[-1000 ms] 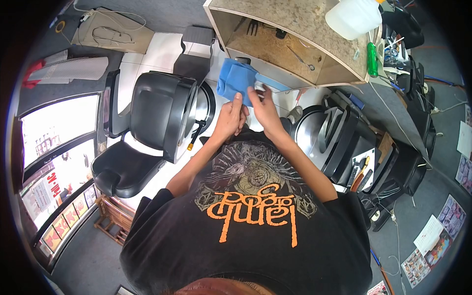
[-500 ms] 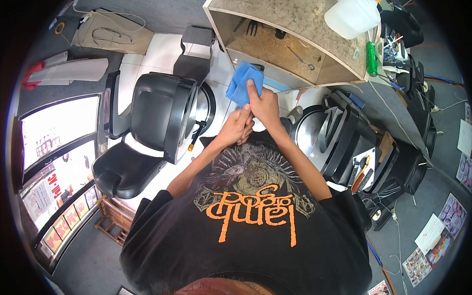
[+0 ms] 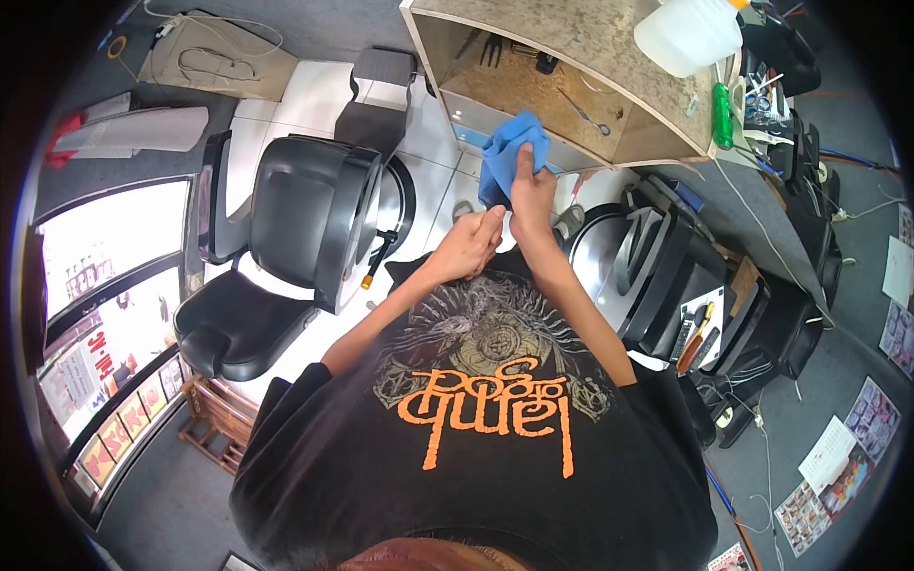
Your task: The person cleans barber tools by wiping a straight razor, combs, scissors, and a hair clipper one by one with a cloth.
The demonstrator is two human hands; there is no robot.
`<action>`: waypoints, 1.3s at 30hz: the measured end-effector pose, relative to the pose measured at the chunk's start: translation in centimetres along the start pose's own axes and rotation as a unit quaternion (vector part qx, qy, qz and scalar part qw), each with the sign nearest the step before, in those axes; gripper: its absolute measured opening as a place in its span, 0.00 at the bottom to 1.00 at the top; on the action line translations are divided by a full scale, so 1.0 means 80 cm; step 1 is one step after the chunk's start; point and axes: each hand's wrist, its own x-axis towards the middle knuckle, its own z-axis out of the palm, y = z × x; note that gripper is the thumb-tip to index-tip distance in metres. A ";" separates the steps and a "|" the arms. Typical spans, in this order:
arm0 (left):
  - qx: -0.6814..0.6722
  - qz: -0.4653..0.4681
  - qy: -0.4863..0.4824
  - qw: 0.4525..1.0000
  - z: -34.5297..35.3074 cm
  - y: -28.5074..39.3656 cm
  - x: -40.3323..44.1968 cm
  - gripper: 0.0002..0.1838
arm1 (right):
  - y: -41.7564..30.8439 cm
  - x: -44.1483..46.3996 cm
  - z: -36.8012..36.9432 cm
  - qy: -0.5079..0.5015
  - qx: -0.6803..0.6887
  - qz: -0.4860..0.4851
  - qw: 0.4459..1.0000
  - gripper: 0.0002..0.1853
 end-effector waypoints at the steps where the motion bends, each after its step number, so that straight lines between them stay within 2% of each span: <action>1: 0.006 0.003 0.001 1.000 0.000 0.000 -0.001 0.30 | 0.001 0.003 -0.002 0.006 -0.005 0.002 1.000 0.22; 4: 0.007 -0.025 -0.004 1.000 0.000 0.005 -0.003 0.30 | 0.019 0.016 -0.013 0.001 -0.014 -0.008 1.000 0.22; 7: 0.034 -0.045 -0.023 0.998 0.004 -0.004 -0.012 0.31 | 0.019 0.058 -0.023 0.159 0.036 -0.105 0.981 0.24; 9: 0.005 -0.051 -0.001 0.999 0.000 -0.005 -0.029 0.31 | -0.023 0.075 -0.062 0.185 0.059 -0.035 0.980 0.31; 10: -0.009 -0.052 0.009 0.999 -0.008 -0.003 -0.034 0.31 | -0.031 0.087 -0.086 0.139 0.078 -0.038 0.986 0.30; 12: -0.028 -0.100 0.038 0.994 -0.032 0.010 -0.048 0.37 | -0.046 0.088 -0.122 0.038 0.078 0.022 0.996 0.31; 14: -0.038 -0.078 0.086 0.992 -0.047 -0.004 -0.042 0.39 | -0.054 0.066 -0.127 -0.055 0.120 0.027 0.991 0.33; 15: -0.103 -0.049 0.074 0.991 -0.056 -0.018 -0.036 0.33 | -0.055 0.056 -0.126 -0.104 0.141 0.031 0.984 0.33; 18: -0.078 0.004 0.143 0.987 -0.044 -0.009 -0.028 0.25 | -0.048 0.031 -0.113 -0.181 0.194 0.060 0.962 0.33; 19: -0.083 0.010 0.142 0.986 -0.045 -0.010 -0.025 0.18 | -0.041 0.028 -0.107 -0.182 0.194 0.043 0.963 0.34; 22: -0.050 0.034 0.164 0.985 -0.035 0.006 -0.024 0.19 | -0.029 0.026 -0.095 -0.106 0.101 -0.012 0.989 0.33; 24: 0.016 0.036 0.171 0.985 -0.038 0.001 -0.021 0.18 | -0.027 0.027 -0.087 -0.054 -0.025 -0.111 0.992 0.29; 26: 0.050 0.044 0.169 0.983 -0.038 -0.011 -0.017 0.16 | -0.036 0.025 -0.080 -0.037 -0.184 -0.220 0.957 0.26; 27: 0.052 0.051 0.166 0.984 -0.037 -0.020 -0.013 0.15 | -0.047 0.017 -0.065 -0.032 -0.199 -0.263 0.944 0.21; 30: 0.045 0.058 0.129 0.989 -0.030 -0.022 -0.009 0.15 | -0.039 0.019 -0.037 -0.076 -0.306 -0.424 0.849 0.21; 32: 0.053 0.060 0.124 0.989 -0.030 -0.022 -0.007 0.14 | -0.028 -0.005 -0.020 -0.213 -0.361 -0.461 0.782 0.26; 33: 0.065 0.061 0.136 0.987 -0.032 -0.027 -0.005 0.13 | -0.024 -0.024 -0.017 -0.264 -0.358 -0.460 0.769 0.27; 34: 0.160 0.175 0.149 0.960 -0.040 -0.045 -0.002 0.12 | -0.022 -0.042 -0.018 -0.316 -0.353 -0.457 0.753 0.29; 35: 0.254 0.282 0.180 0.907 -0.048 -0.062 0.001 0.11 | -0.026 -0.053 -0.020 -0.355 -0.344 -0.436 0.752 0.31; 38: 0.162 0.223 0.165 0.947 -0.039 -0.052 -0.017 0.10 | -0.029 -0.037 -0.035 -0.398 -0.375 -0.470 0.693 0.31; 39: 0.142 0.205 0.127 0.960 -0.038 -0.047 -0.019 0.09 | -0.026 -0.022 -0.040 -0.378 -0.376 -0.486 0.693 0.29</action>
